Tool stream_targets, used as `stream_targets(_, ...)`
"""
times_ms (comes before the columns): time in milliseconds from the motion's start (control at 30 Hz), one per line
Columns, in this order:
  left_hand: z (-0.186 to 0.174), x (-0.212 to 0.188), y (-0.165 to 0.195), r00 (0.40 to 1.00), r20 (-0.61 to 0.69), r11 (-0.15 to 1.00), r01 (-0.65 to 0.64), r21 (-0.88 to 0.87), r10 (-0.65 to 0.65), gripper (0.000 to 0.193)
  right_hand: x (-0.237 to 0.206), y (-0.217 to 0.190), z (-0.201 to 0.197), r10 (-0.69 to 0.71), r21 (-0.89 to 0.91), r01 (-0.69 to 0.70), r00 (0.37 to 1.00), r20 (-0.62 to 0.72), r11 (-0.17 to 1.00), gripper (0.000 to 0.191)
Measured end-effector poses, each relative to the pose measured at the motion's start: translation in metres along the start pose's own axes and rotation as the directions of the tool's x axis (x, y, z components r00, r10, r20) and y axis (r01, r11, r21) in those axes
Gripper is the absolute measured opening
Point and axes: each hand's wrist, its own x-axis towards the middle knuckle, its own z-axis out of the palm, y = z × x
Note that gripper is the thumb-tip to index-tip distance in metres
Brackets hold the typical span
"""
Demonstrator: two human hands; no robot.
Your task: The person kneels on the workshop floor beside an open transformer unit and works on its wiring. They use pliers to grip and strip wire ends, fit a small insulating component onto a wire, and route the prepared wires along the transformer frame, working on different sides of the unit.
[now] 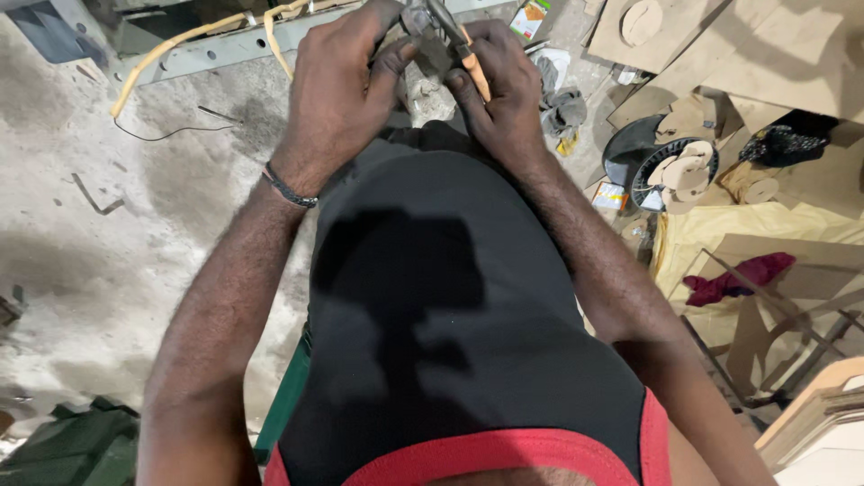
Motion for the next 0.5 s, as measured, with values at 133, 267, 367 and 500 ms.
stream_targets(133, -0.003, -0.004, 0.0, 0.997, 0.07, 0.999, 0.031, -0.032, -0.029, 0.013, -0.003, 0.005, 0.003, -0.058, -0.033, 0.057, 0.998, -0.032, 0.998, 0.017)
stream_targets(267, -0.007, -0.003, -0.011, 0.985, 0.169, 0.945, 0.038, -0.323, 0.018, 0.019, -0.005, 0.011, 0.007, -0.079, -0.03, 0.077, 0.993, -0.091, 0.997, 0.01)
stream_targets(367, -0.01, -0.005, -0.025, 0.837, 0.517, 0.69, 0.48, -0.542, -0.176, 0.033, -0.007, 0.011, 0.007, -0.107, -0.066, 0.102, 0.992, -0.072, 0.993, 0.017)
stream_targets(500, 0.005, -0.022, -0.038, 0.878, 0.419, 0.84, 0.398, -0.368, -0.232, 0.037, -0.009, 0.004, 0.004, 0.12, -0.054, -0.118, 0.991, 0.05, 0.992, 0.041)
